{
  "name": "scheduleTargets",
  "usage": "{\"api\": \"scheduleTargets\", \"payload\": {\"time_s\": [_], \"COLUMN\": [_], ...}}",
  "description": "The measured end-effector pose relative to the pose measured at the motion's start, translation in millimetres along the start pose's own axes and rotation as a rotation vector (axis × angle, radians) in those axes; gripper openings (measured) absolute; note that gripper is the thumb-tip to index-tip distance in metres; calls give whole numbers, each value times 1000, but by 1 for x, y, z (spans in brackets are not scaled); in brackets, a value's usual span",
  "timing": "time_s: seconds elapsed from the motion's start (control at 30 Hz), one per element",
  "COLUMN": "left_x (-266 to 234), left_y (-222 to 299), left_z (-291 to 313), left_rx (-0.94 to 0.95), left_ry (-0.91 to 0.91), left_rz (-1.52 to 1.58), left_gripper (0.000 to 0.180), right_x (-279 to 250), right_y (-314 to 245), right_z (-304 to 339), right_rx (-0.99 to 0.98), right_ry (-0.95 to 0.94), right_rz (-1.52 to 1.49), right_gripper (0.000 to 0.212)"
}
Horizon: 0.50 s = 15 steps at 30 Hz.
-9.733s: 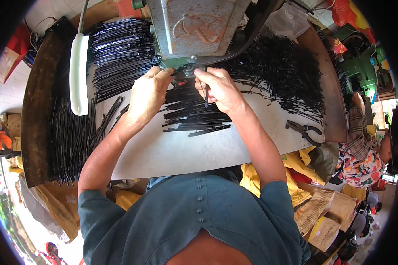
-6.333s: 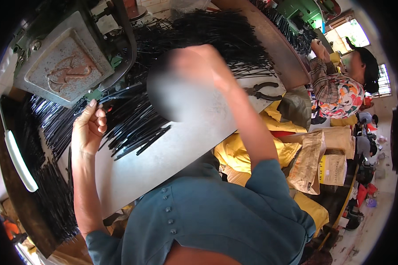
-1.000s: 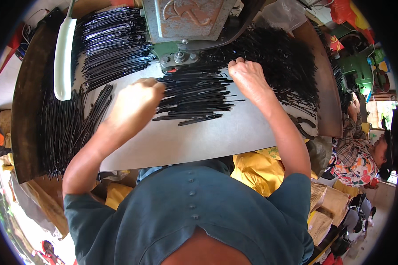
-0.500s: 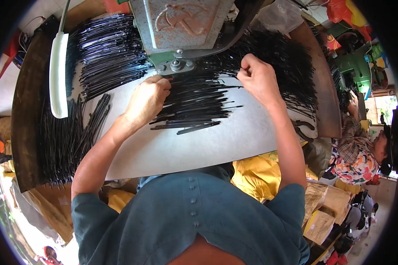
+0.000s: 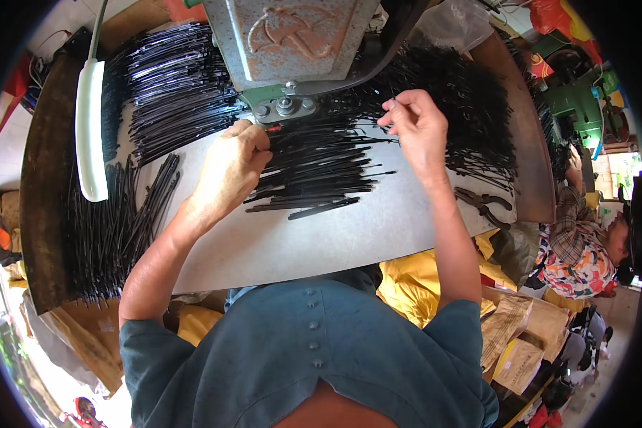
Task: The person assembles small black plastic and metal components using a manual press machine.
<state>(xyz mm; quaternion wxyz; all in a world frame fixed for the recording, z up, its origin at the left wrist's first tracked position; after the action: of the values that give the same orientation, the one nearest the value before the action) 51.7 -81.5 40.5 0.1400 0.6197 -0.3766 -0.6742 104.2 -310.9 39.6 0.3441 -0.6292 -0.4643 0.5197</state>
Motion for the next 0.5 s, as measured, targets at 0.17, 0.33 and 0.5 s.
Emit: {"api": "scheduleTargets", "payload": {"time_s": [0.17, 0.33, 0.5], "left_x": [-9, -18, -16], "left_y": [-14, -7, -6], "left_z": [2, -1, -6], "left_rx": [-33, 116, 114], "left_ry": [99, 240, 253], "left_rz": [41, -36, -102], "left_gripper": [4, 15, 16], "right_x": [9, 10, 41], "right_y": [7, 11, 2], "right_z": [3, 0, 0], "right_rx": [-82, 31, 222], "right_ry": [19, -4, -61], "right_rz": [138, 50, -670], "right_gripper": [4, 7, 11]}}
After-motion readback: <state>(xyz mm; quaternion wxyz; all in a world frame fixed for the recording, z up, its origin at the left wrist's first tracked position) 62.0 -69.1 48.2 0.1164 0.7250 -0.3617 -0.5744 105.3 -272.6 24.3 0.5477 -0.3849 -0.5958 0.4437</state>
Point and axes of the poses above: each hand's wrist, its own z-axis away from the middle knuckle, its own x-axis out of the palm, y = z × x, the point moved 7 cm from there along -z, towards the middle knuckle, and after that the axes turned 6 degrees about -y, right-handed, at the moved point
